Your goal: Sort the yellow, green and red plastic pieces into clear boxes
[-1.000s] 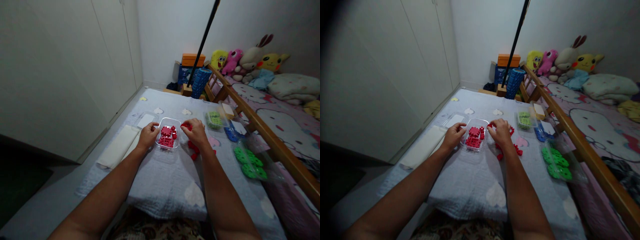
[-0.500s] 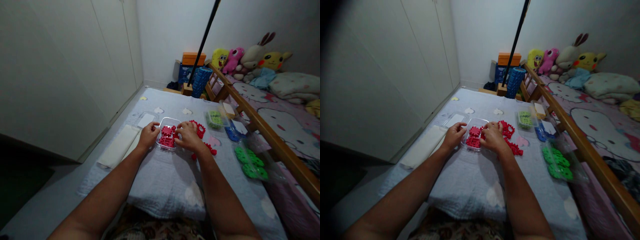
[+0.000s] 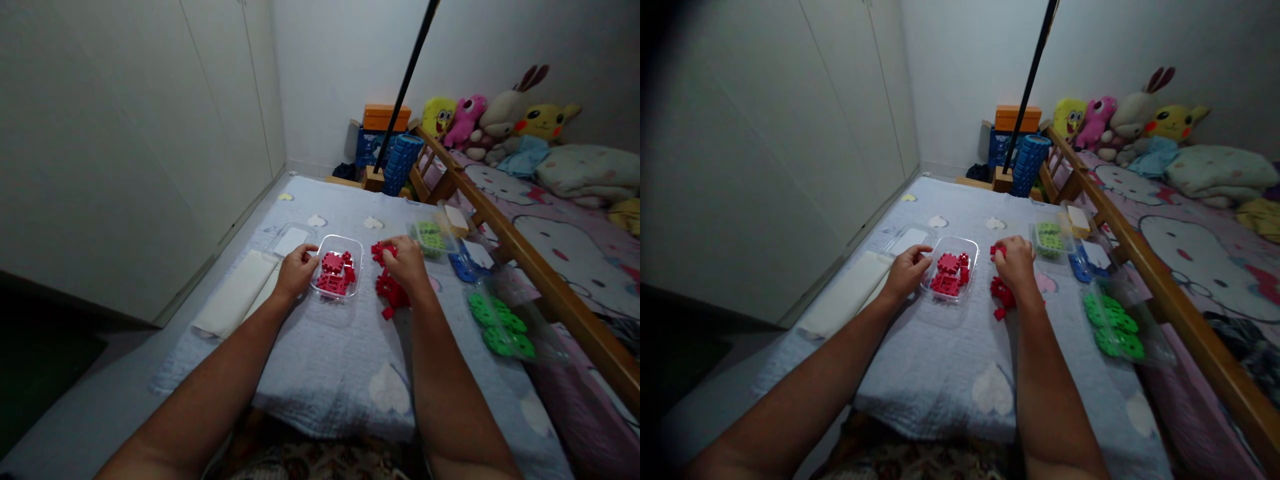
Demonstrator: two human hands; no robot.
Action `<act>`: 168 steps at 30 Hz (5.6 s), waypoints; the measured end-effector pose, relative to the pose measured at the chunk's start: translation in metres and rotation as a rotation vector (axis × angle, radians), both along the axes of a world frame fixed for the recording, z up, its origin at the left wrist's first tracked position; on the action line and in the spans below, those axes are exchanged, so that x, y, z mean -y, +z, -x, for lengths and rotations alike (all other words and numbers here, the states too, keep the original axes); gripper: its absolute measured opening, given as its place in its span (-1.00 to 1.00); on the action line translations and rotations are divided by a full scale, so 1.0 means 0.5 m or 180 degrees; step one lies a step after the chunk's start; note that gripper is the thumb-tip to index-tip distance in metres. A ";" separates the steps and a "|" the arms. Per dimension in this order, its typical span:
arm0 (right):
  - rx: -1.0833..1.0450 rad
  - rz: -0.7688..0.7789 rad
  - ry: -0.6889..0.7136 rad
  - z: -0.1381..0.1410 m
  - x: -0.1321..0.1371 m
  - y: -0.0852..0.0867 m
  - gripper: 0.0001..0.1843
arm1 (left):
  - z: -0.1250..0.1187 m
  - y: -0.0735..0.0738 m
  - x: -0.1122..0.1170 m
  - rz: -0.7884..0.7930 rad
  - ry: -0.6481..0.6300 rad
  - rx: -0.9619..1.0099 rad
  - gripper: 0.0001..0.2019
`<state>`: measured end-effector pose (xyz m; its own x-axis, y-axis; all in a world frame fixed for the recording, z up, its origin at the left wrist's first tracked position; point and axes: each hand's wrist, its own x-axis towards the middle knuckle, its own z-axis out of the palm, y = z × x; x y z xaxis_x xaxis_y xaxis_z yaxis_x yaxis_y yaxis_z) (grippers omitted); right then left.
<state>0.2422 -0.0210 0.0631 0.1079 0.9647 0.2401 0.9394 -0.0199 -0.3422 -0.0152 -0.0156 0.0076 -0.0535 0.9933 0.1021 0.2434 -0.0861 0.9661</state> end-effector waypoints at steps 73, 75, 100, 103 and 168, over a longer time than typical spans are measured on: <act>0.0522 -0.0178 -0.0100 -0.028 -0.031 -0.096 -0.52 | 0.001 0.003 0.002 0.0015 -0.0032 0.0008 -0.66; 0.0347 -0.0350 -0.0130 -0.024 -0.030 -0.080 -0.50 | 0.001 0.005 0.003 0.0030 -0.0052 0.0013 -0.66; 0.0165 0.0377 0.1704 0.154 0.056 -0.008 -0.69 | 0.000 0.011 0.002 -0.0025 -0.0066 -0.0040 -0.67; -0.0023 0.0262 0.1477 0.132 0.046 -0.001 -0.74 | 0.000 0.009 0.002 0.0026 -0.0070 0.0006 -0.66; -0.0453 0.0296 0.2043 0.045 0.019 -0.001 -0.72 | -0.001 0.004 0.001 0.0006 -0.0069 0.0028 -0.66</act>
<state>0.2199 -0.0303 0.0624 -0.4705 0.8641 0.1787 0.7204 0.4932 -0.4876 -0.0147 -0.0162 0.0096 -0.0329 0.9945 0.0998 0.2331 -0.0894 0.9683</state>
